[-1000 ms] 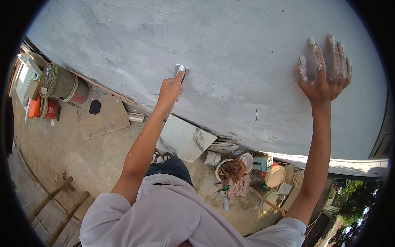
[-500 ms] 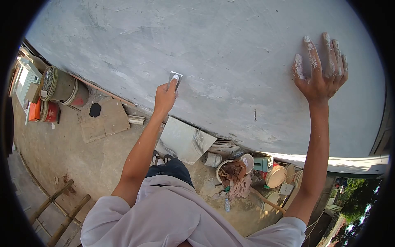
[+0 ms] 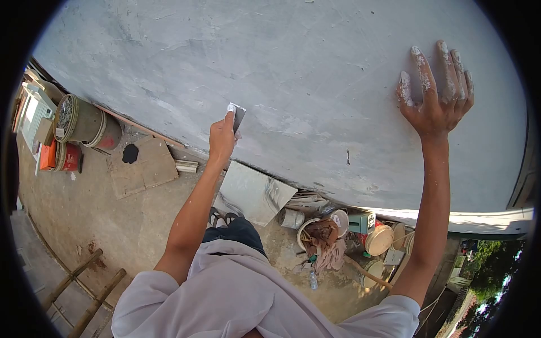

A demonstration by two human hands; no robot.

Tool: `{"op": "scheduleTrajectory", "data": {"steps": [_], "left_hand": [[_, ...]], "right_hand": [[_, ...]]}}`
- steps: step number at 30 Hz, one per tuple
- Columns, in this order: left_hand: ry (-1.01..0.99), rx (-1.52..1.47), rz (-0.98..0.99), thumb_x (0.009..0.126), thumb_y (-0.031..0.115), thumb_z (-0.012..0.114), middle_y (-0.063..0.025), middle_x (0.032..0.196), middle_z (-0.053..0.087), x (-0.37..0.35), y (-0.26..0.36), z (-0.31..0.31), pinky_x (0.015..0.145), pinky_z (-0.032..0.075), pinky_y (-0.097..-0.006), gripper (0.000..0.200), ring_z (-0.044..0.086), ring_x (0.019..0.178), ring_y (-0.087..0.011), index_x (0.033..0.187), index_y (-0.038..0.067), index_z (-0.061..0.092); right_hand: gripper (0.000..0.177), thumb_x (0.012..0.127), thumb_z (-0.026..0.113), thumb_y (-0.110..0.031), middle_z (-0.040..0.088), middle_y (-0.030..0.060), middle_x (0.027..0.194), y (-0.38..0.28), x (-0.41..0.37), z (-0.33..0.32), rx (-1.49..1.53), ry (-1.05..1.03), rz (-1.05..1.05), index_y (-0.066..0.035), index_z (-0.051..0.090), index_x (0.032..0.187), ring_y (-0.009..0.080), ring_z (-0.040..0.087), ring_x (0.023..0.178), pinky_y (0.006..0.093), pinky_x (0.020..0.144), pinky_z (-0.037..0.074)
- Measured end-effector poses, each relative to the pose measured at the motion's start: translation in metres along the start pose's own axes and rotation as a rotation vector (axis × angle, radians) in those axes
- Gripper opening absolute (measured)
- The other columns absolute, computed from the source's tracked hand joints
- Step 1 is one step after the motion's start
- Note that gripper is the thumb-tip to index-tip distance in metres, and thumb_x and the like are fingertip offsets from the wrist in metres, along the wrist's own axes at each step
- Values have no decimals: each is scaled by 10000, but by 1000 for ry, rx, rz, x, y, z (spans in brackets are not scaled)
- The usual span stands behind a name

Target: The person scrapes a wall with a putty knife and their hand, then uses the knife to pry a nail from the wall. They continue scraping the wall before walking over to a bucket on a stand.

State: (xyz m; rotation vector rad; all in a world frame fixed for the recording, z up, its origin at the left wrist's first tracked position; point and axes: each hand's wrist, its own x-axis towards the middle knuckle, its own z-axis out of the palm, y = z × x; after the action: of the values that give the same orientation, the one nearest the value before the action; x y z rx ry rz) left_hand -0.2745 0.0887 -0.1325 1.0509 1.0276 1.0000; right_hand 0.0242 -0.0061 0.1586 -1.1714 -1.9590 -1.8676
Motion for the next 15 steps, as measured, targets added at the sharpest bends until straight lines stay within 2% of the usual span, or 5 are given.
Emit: {"op": "scheduleTrajectory", "data": {"steps": [3,9,15], "left_hand": [[-4,84,66,984,419,497,-27,517,475,-1,-4,0,513,348,-301,579,445,512,-108,574,11,522],[29,36,-5,964,439,529,-32,496,472,-4,3,-3,495,333,-308,598,437,488,-112,552,6,533],[65,78,68,954,437,551,-33,492,481,-4,0,2,482,336,-308,597,432,473,-112,544,4,536]], "right_hand": [[503,787,739,-334,509,26,1378,-1,1,-2,-18,-12,-17,-257,544,1244,200,414,1327,388,1115,297],[490,794,731,-326,509,24,1378,-1,2,-1,-18,-7,-21,-252,545,1242,197,415,1327,387,1115,298],[493,796,731,-318,505,26,1374,-3,-1,-1,-11,-5,-7,-252,539,1245,196,417,1328,393,1118,298]]}}
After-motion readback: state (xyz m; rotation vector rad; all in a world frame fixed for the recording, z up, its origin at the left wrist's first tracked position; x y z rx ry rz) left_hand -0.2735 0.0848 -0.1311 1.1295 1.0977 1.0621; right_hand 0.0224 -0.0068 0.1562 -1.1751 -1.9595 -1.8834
